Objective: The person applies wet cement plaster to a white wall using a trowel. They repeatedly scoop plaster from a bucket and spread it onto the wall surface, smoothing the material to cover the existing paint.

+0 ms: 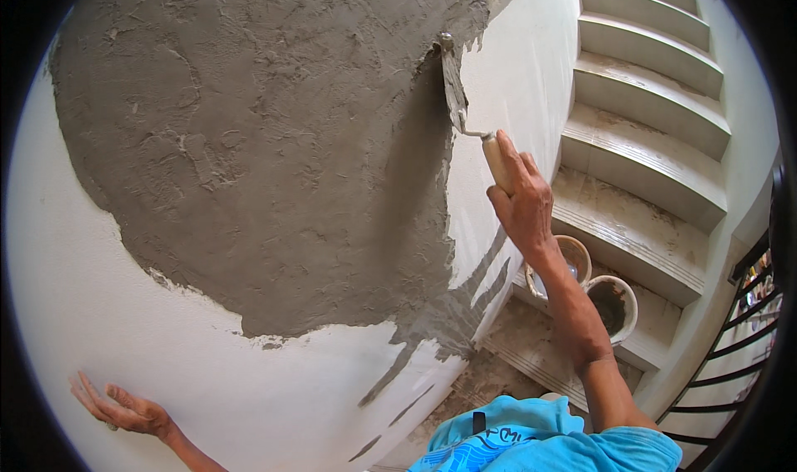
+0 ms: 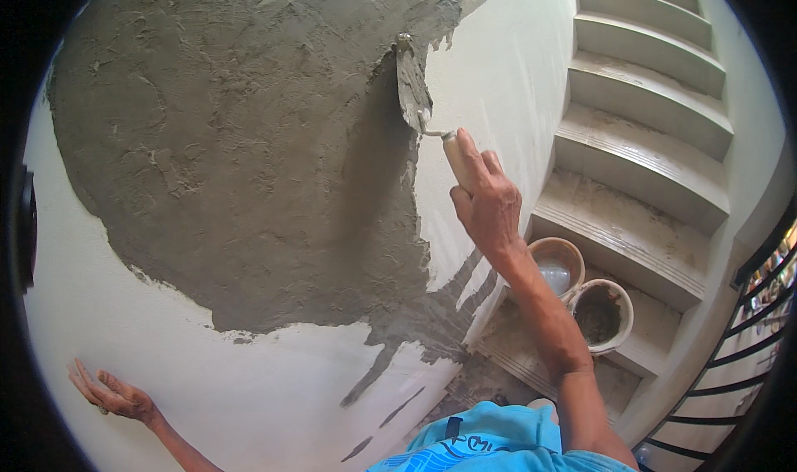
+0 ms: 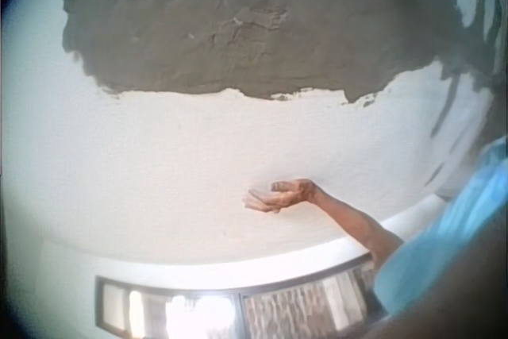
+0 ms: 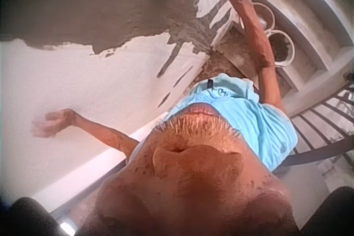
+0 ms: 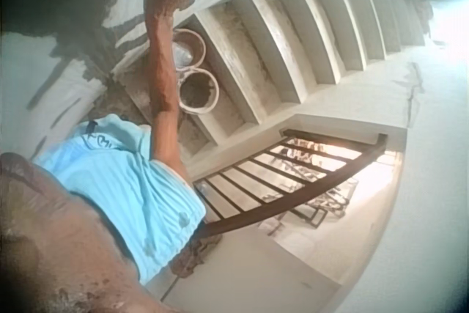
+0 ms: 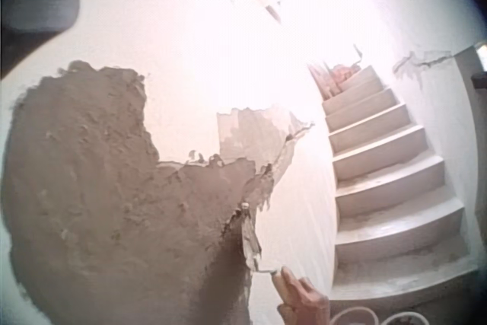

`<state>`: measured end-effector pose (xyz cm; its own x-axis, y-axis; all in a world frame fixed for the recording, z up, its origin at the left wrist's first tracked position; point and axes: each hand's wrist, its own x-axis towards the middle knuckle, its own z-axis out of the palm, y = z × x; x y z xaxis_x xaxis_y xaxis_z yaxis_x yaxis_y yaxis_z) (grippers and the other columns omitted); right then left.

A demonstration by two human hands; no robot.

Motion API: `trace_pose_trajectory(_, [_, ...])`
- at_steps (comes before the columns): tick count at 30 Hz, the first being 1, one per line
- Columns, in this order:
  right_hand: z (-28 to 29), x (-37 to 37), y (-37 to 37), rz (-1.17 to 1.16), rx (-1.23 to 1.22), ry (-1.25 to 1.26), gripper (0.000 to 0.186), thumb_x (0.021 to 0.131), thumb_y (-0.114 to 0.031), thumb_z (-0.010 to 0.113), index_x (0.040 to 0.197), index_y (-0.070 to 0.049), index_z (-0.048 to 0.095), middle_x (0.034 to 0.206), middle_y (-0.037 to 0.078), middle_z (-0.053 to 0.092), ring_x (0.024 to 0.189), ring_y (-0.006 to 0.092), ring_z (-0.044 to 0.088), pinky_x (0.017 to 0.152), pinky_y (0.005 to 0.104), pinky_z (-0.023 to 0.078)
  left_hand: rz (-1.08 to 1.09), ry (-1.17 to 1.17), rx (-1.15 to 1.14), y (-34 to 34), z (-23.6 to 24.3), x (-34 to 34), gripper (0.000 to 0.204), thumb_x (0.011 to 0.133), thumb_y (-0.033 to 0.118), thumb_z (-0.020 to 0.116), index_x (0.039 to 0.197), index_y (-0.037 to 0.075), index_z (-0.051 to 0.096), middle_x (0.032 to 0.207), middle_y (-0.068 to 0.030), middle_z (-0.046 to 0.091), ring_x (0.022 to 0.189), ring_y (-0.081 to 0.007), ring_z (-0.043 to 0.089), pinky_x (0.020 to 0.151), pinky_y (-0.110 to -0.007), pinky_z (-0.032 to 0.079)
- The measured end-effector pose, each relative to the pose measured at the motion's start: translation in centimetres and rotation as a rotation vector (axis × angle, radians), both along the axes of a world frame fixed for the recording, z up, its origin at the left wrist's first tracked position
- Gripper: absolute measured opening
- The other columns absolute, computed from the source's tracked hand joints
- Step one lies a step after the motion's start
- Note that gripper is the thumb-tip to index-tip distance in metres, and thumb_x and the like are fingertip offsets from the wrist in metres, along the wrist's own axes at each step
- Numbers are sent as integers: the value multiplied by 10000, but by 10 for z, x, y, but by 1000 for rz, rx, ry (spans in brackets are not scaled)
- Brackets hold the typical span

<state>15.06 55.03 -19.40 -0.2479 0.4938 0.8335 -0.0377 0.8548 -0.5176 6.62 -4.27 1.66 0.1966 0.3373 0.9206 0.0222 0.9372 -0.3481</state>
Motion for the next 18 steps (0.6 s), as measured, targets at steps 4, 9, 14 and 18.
trace_pose_trajectory(4, [0,2,3,5,37,-88,850,705,35,705,1508,-161,505,993,137,630,756,332,673,692,447,571,-9,0,-8,2,0,1,567,1102,457,324,1422,52,560,1543,-164,459,1495,-301,349,1244,-522,273])
trace_pose_trajectory(9, [-15,28,-16,136,74,-121,853,690,30,707,1499,-166,521,981,123,658,778,308,692,693,421,580,18,1,-7,-1,-1,1,578,1099,469,327,1416,49,566,1541,-170,459,1489,-308,357,1241,-524,277])
trace_pose_trajectory(14, [-16,29,-7,114,-7,-56,853,670,29,704,1488,-136,527,1011,149,682,835,329,701,746,421,579,19,12,-8,2,1,3,581,1102,469,321,1415,46,567,1536,-178,462,1484,-311,362,1234,-521,286])
trace_pose_trajectory(18, [0,14,3,45,-62,-34,827,702,2,691,1498,-111,501,1045,174,669,876,353,687,783,444,565,-16,7,1,6,0,4,571,1107,456,320,1413,42,567,1531,-178,467,1483,-311,364,1231,-515,289])
